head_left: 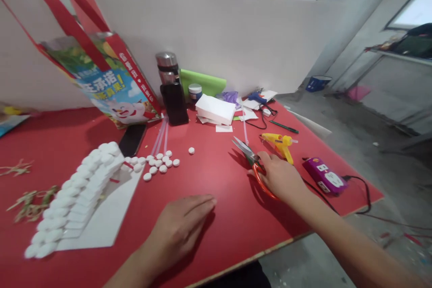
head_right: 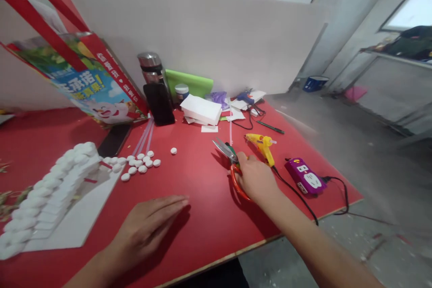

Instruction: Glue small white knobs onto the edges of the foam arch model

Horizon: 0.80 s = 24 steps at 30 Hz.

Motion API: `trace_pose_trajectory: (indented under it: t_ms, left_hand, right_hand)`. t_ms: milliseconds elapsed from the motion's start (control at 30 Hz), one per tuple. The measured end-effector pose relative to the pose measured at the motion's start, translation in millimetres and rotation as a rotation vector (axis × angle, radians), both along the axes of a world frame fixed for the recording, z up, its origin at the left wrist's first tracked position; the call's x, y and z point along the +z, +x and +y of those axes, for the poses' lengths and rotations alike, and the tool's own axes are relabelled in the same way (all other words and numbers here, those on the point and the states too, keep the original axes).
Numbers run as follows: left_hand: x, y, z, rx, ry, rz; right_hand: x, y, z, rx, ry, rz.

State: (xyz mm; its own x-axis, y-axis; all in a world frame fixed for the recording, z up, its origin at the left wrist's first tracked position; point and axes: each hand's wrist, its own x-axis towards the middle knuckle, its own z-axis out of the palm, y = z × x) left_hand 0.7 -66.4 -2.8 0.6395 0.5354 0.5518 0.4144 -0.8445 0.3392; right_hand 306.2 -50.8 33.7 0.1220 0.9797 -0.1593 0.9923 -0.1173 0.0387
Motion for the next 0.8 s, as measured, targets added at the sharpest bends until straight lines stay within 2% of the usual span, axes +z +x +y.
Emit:
trace_pose_trajectory:
  t_ms: [100,200,300,400,500,567,633,800]
  left_hand:
    - [-7.7,-17,9,0.154,0.032,0.024]
    - [-2.8,-30,29,0.339,0.059,0.108]
    - [14.8,-40,57,0.474,0.039,0.268]
    - [36.0,-45,91,0.679,-0.107,0.475]
    - [50.9,-41,128,0.818,-0.245,0.636]
    - [55.0,-34,153,0.858,-0.300,0.702]
    - [54.4,-27,177,0.845,-0.343,0.714]
    - [38.5,-24,220,0.790,-0.402,0.612]
  right_hand:
    - [3.0,-8,-5,0.017,-0.021,-0.024]
    - [4.9,-22,-9,0.074,-0.092,-0.024]
    - [3.4,-38,-5,0.085,-0.121,-0.019]
    - [3.0,-46,4,0.058,-0.127,-0.016]
    - [5.2,-48,12,0.038,-0.128,0.003]
    - [6.1,-49,14,0.046,-0.126,0.015]
    - [5.9,-51,16,0.057,-0.137,0.015]
    - [12.9,-53,16,0.082,-0.212,0.017]
